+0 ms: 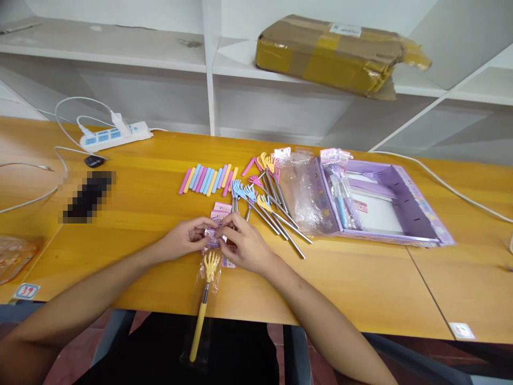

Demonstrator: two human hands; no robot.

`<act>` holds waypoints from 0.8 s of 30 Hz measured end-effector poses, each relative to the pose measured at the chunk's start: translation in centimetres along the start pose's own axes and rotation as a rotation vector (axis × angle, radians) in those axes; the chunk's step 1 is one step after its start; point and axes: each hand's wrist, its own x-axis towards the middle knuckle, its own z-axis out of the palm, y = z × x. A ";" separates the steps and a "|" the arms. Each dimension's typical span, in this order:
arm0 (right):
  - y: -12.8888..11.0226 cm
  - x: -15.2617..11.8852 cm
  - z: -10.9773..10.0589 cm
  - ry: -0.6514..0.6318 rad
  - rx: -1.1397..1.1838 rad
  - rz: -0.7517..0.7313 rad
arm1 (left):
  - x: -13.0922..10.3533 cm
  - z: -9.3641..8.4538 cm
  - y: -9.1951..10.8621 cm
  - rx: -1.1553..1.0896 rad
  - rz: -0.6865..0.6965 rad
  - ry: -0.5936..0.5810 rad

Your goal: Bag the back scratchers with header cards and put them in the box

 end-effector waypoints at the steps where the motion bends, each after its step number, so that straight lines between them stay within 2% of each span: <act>1: 0.0 0.0 0.0 -0.003 -0.001 -0.006 | 0.0 0.0 0.1 0.004 0.008 -0.003; 10: -0.2 0.2 -0.1 -0.006 0.022 -0.009 | -0.1 -0.4 0.8 0.057 0.012 -0.005; 14: 0.1 -0.1 0.3 0.013 0.104 0.196 | -0.2 0.0 0.5 -0.031 -0.033 0.028; 17: 0.4 -0.4 0.8 -0.065 0.298 0.351 | -0.3 0.2 0.5 -0.057 -0.010 0.059; 24: 0.0 -0.1 1.1 -0.141 0.583 0.437 | -0.1 0.1 0.7 -0.169 -0.007 -0.023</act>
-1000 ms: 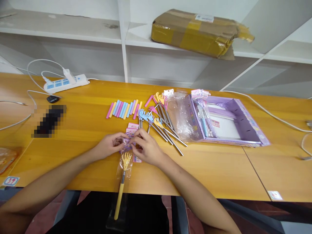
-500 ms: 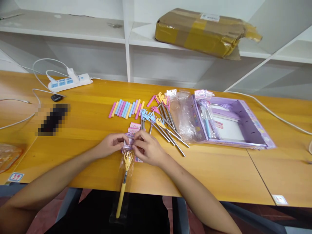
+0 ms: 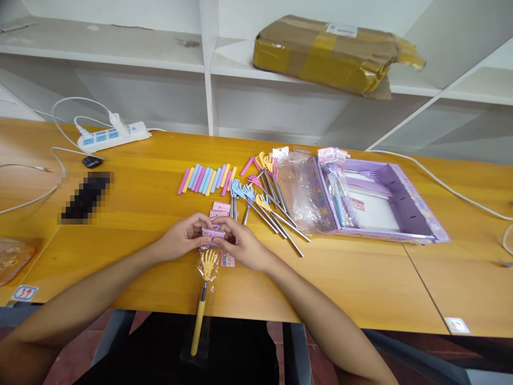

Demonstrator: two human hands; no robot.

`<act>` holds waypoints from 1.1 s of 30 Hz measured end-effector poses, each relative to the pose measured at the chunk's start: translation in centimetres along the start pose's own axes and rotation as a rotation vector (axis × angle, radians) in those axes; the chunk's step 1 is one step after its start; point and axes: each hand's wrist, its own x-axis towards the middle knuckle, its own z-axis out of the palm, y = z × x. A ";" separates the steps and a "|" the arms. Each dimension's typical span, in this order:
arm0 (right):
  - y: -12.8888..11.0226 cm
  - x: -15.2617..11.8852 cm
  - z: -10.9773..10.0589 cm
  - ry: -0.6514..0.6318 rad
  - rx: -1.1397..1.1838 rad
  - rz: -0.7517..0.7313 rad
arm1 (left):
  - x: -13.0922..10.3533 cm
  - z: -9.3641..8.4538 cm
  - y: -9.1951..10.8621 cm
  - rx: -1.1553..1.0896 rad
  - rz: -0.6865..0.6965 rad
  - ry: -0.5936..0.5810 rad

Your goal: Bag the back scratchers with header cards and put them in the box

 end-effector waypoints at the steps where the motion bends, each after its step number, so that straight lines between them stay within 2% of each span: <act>1: -0.3 0.0 0.0 -0.020 0.046 0.009 | 0.0 0.0 0.0 -0.010 0.000 -0.010; 8: -1.8 0.1 -0.9 -0.168 0.244 0.037 | 0.0 -0.3 0.4 0.019 0.003 -0.047; 15: -1.6 0.0 -2.2 -0.187 0.284 0.095 | 0.1 -0.8 0.8 -0.043 -0.078 -0.062; 17: -1.4 0.0 -2.6 -0.193 0.321 0.117 | 0.1 -0.7 1.0 -0.067 -0.146 -0.110; 20: -1.1 0.2 -3.0 -0.217 0.372 0.133 | -0.2 -0.2 1.4 -0.003 -0.267 -0.286; 22: -0.9 0.4 -3.2 -0.235 0.395 0.153 | -0.5 0.1 1.6 0.063 -0.292 -0.365; 23: -0.8 0.5 -3.3 -0.236 0.408 0.161 | -0.6 0.1 1.7 0.079 -0.283 -0.367; 25: -0.8 0.6 -3.5 -0.233 0.432 0.170 | -0.7 -0.1 1.8 0.062 -0.236 -0.283; 28: -1.2 0.6 -3.7 -0.300 0.429 0.209 | -0.5 -0.9 2.0 -0.066 -0.127 0.022; 31: -1.9 0.3 -3.4 -0.400 0.320 0.278 | 0.0 -1.5 2.2 -0.245 -0.042 0.340; 33: -2.2 0.2 -2.9 -0.429 0.232 0.308 | 0.3 -1.7 2.3 -0.327 -0.011 0.460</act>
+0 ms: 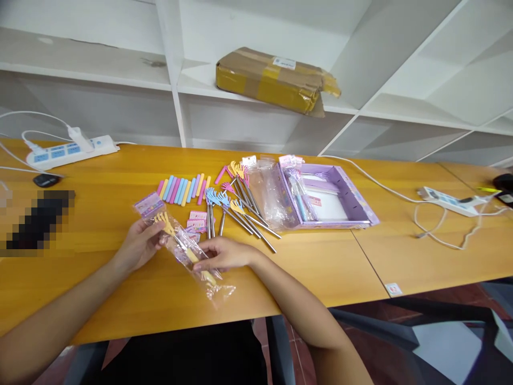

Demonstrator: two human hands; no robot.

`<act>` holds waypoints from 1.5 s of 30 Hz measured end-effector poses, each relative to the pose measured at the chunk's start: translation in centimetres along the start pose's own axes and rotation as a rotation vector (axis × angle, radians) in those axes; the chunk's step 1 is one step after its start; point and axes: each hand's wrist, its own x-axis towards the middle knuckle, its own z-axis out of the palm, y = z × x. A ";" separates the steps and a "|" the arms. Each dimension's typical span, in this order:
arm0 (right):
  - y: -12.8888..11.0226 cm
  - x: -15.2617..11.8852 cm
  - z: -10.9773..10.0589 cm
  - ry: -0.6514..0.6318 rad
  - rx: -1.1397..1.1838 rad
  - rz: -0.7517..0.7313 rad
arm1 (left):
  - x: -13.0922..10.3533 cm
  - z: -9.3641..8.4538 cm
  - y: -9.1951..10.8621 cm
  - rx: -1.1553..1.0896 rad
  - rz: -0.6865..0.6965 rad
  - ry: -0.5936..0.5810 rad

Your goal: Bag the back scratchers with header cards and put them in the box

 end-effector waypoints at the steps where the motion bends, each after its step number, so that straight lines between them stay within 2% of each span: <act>1: 0.0 0.1 0.3 0.008 -0.024 0.009 | 0.1 0.0 0.0 -0.031 0.019 0.024; 3: 0.1 0.4 1.0 0.066 -0.014 -0.006 | 0.2 0.2 -0.2 -0.046 0.048 -0.008; 6: 0.3 1.1 1.6 0.170 0.036 -0.046 | 0.2 0.3 -0.8 0.090 0.039 -0.156; 10: 0.3 1.3 1.8 0.177 0.031 -0.084 | 0.0 0.2 -1.9 0.310 -0.005 -0.259; 13: 0.4 1.1 1.9 0.160 0.018 -0.102 | -0.2 0.1 -2.4 0.358 -0.030 -0.307; 15: 0.6 1.0 1.9 0.161 0.046 -0.127 | -0.2 0.0 -2.4 0.339 -0.019 -0.280; 20: 0.9 1.0 1.5 0.211 0.114 -0.240 | 0.0 -0.2 -2.1 0.315 0.090 -0.076; 23: 0.3 0.9 1.1 0.275 -0.060 -0.265 | -0.1 -0.5 -2.0 0.364 0.119 -0.041; 26: -0.9 0.4 0.6 0.336 -0.307 -0.195 | 0.0 -0.8 -2.1 0.403 0.136 -0.061; 30: -3.0 -1.1 -0.4 0.428 -0.549 -0.177 | 0.2 -0.6 -2.4 0.333 0.133 -0.220; 32: -4.1 -2.6 -1.4 0.561 -0.602 -0.182 | 0.3 -0.4 -2.4 0.264 0.155 -0.302; 35: -5.0 -6.8 -4.0 0.937 -0.693 -0.181 | 0.3 -0.1 -2.3 0.246 0.172 -0.356; 38: -3.9 -12.8 -8.4 1.386 -0.831 -0.085 | 0.2 0.0 -2.3 0.245 0.166 -0.374; 40: -2.4 -17.0 -11.8 1.588 -0.883 0.087 | 0.1 0.1 -2.2 0.241 0.160 -0.385; 42: -0.5 -20.6 -14.8 1.675 -0.893 0.377 | 0.0 0.3 -2.1 0.242 0.149 -0.391; 45: 2.2 -23.7 -17.7 1.624 -0.867 0.541 | -0.1 0.4 -2.2 0.235 0.128 -0.387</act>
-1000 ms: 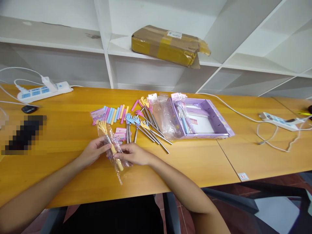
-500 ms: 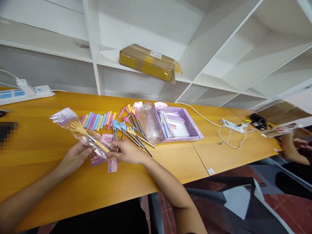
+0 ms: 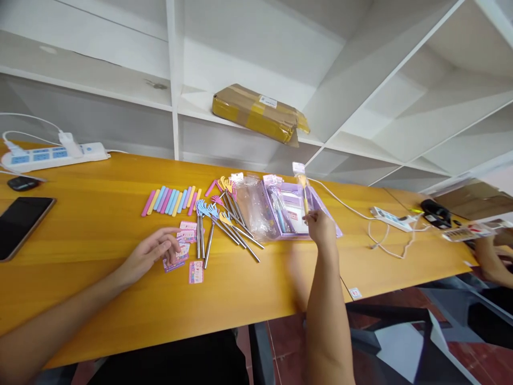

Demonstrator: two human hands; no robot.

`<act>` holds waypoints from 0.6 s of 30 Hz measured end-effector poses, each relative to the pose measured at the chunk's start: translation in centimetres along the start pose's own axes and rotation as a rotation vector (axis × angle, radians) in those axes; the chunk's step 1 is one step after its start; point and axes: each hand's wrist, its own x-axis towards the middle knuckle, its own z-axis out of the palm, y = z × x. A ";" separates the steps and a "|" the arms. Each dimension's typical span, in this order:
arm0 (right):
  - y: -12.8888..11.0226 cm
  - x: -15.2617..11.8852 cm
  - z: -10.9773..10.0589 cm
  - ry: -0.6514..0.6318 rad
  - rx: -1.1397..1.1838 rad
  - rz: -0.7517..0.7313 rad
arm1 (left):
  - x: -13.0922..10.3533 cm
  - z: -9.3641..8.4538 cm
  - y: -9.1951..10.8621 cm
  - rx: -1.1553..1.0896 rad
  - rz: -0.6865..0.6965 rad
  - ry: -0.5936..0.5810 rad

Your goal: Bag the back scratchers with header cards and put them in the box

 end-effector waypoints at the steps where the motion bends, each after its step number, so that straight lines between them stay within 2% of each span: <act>1: 0.9 0.4 0.4 -0.045 -0.019 0.002 | 0.0 0.0 -0.1 -0.001 -0.006 -0.001; 5: 2.5 1.4 1.8 -0.204 -0.133 -0.010 | 0.0 0.0 -0.3 0.011 -0.023 -0.017; 8: 2.8 2.8 2.6 -0.263 -0.214 -0.022 | -0.1 0.0 -0.3 0.022 -0.030 -0.024; 14: 1.6 6.0 4.0 -0.311 -0.318 -0.064 | -0.1 0.0 0.1 0.024 -0.050 -0.026; 18: 0.2 6.8 4.7 -0.333 -0.411 -0.112 | 0.0 -0.2 0.0 0.025 -0.056 -0.038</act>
